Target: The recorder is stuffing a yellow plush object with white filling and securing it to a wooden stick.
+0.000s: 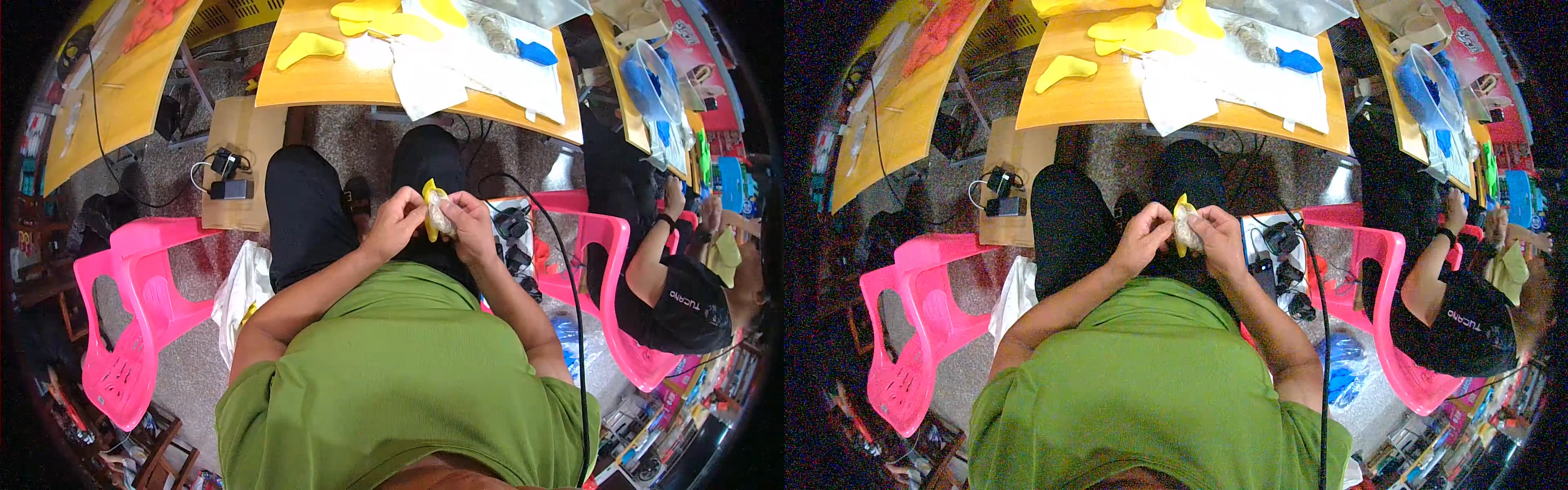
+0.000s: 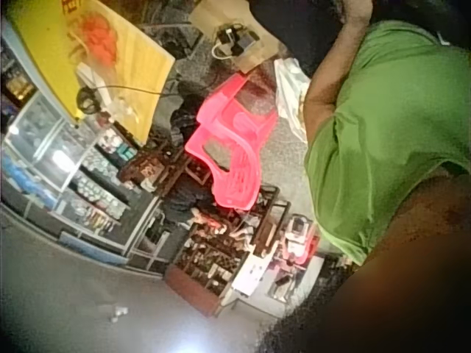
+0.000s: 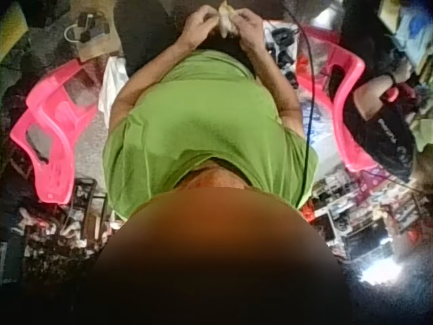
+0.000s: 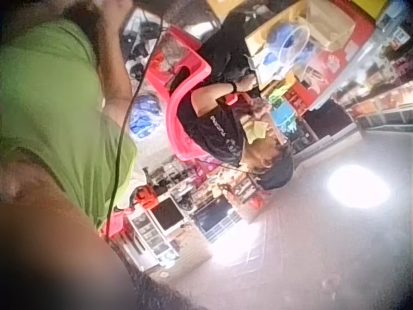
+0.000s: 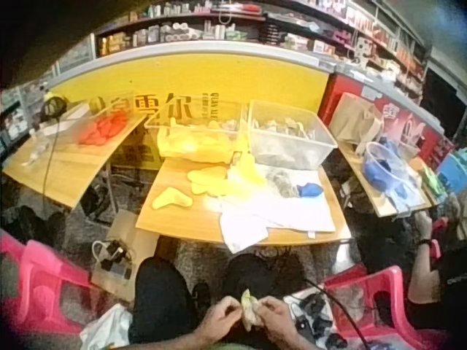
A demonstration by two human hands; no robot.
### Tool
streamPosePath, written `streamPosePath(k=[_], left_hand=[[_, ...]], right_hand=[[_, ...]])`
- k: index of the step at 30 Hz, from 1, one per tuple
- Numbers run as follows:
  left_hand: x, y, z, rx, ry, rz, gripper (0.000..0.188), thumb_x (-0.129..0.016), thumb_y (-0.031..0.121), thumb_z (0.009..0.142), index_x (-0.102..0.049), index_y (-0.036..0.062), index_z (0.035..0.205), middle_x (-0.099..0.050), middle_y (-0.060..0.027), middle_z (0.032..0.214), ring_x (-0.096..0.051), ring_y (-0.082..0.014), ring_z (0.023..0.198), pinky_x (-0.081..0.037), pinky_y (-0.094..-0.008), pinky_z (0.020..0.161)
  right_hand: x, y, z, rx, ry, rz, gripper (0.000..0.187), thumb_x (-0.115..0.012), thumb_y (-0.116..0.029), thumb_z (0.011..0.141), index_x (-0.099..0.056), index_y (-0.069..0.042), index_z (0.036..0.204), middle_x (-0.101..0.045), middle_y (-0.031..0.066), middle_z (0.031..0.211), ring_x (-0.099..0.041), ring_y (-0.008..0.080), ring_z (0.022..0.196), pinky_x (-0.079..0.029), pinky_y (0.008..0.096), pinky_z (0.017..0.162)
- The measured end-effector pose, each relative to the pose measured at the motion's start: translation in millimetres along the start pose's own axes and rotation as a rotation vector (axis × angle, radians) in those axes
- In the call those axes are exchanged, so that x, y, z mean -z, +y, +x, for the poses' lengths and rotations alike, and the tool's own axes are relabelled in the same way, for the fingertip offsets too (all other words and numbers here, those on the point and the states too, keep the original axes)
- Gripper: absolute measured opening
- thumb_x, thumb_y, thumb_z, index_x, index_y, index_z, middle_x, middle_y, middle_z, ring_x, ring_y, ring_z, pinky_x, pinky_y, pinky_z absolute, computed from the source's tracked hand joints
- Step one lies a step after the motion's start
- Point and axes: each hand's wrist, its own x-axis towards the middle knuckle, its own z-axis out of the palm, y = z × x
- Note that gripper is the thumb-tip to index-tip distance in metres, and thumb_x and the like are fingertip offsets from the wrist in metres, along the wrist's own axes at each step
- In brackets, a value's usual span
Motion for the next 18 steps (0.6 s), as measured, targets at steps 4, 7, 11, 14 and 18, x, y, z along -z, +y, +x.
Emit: streamPosePath(k=[4,7,11,14,18], left_hand=[[-3.0,-13.4,5.6,-0.081,0.281,-0.120,0.015,-0.056,0.021,0.090,-0.053,0.0067,0.093,-0.059,-0.0035,0.086,-0.058,-0.0116,0.076,-0.049,-0.0286,0.067],[6.1,-3.0,1.4,0.383,-0.142,-0.931,0.027,-0.058,0.025,0.089,-0.055,0.0059,0.108,-0.061,-0.0062,0.102,-0.061,-0.0166,0.090,-0.050,-0.0318,0.077],[4.0,-2.5,0.4,0.350,-0.092,-0.840,0.026,-0.057,0.022,0.090,-0.054,0.0049,0.109,-0.061,-0.0058,0.103,-0.060,-0.0162,0.090,-0.050,-0.0312,0.077],[8.9,-5.6,1.8,0.207,-0.015,-0.806,0.022,-0.058,0.013,0.088,-0.055,0.0025,0.108,-0.062,-0.0050,0.100,-0.061,-0.0148,0.088,-0.051,-0.0292,0.076],[7.8,-7.1,0.9,0.145,-0.011,-0.798,0.022,-0.062,0.007,0.084,-0.057,0.0008,0.105,-0.063,-0.0060,0.096,-0.061,-0.0135,0.084,-0.050,-0.0278,0.075]], right_hand=[[10.3,3.5,2.5,-0.066,-0.170,0.247,0.010,-0.055,-0.013,0.089,-0.054,-0.004,0.087,-0.059,0.0038,0.072,-0.055,0.0111,0.053,-0.044,0.0237,0.044],[10.5,3.9,1.2,-0.108,-0.235,0.361,0.011,-0.052,-0.015,0.090,-0.053,-0.005,0.089,-0.059,0.0045,0.071,-0.055,0.0122,0.053,-0.044,0.0239,0.042],[6.6,5.5,-4.1,-0.105,-0.249,0.335,0.015,-0.055,-0.018,0.089,-0.053,-0.004,0.093,-0.060,0.0042,0.075,-0.056,0.0119,0.054,-0.045,0.0233,0.043],[-8.3,-7.6,-17.3,-0.057,-0.182,0.253,0.025,-0.061,-0.023,0.085,-0.054,-0.004,0.099,-0.060,0.0030,0.079,-0.056,0.0109,0.057,-0.045,0.0227,0.043],[-4.7,-1.7,-20.0,0.053,-0.157,-0.101,0.027,-0.064,-0.021,0.083,-0.054,-0.003,0.101,-0.059,0.0018,0.079,-0.054,0.0089,0.058,-0.043,0.0211,0.043]])
